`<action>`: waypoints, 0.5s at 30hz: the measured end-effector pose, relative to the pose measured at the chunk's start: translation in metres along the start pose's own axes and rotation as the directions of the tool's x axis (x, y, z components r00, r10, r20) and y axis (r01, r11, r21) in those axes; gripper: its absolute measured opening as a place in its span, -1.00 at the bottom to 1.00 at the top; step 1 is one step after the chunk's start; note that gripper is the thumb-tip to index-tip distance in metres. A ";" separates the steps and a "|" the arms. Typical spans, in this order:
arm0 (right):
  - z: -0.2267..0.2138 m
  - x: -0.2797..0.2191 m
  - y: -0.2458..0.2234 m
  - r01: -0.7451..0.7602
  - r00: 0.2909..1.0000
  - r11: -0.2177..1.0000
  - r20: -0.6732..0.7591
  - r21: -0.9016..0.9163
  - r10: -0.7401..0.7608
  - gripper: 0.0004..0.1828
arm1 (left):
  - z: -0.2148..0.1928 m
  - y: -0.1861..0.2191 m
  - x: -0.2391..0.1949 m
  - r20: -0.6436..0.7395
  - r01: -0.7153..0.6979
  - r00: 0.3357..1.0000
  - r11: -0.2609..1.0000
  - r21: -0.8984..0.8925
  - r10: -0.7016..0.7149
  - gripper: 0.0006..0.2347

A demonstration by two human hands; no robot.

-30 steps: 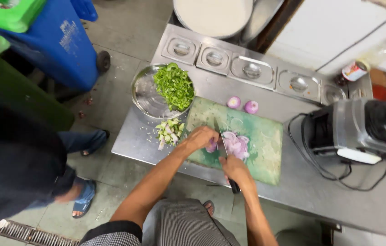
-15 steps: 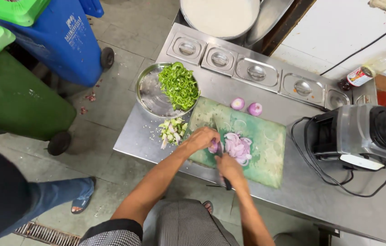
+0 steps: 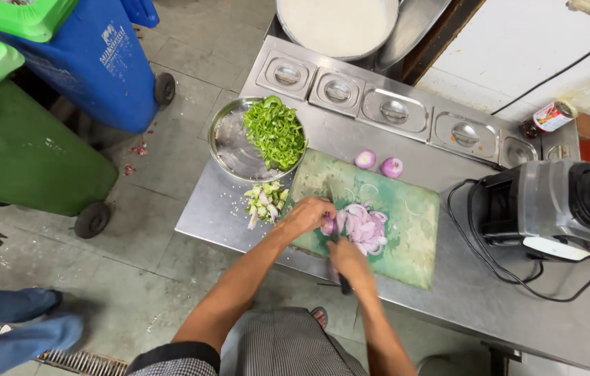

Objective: The person places onions on a cutting board and slices them with a knife, pushing the peels and trimmings aside. They slice several onions into thin pieces, gather the sliced onions by hand, and transfer them into a metal bowl that already contains chopped green vegetables.

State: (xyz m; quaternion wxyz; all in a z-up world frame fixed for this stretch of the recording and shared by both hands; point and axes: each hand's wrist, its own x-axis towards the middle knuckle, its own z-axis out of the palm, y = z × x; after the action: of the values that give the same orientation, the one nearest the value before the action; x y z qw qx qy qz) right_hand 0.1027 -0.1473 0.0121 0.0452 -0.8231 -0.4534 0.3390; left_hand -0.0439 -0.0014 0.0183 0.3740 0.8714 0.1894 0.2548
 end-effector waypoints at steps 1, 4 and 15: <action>0.024 0.017 0.017 0.046 0.995 0.997 -0.088 -0.055 -0.051 -0.50 | 0.006 -0.006 -0.002 -0.047 -0.028 0.998 0.999 0.018 0.029 -0.79; -0.028 -0.024 -0.021 0.058 0.995 0.998 -0.079 -0.018 -0.059 -0.49 | 0.001 0.004 -0.003 -0.043 -0.048 0.998 0.998 0.028 0.050 -0.75; -0.034 -0.027 -0.028 0.055 0.998 0.998 -0.041 -0.029 -0.056 -0.45 | 0.002 0.009 -0.009 -0.056 0.009 0.998 1.000 0.014 -0.008 -0.78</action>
State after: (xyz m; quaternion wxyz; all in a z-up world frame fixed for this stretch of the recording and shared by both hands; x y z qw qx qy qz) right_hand 0.0938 -0.1440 0.0631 0.0523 -0.8177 -0.4797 0.3138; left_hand -0.0488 -0.0128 0.0210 0.3636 0.8657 0.2052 0.2763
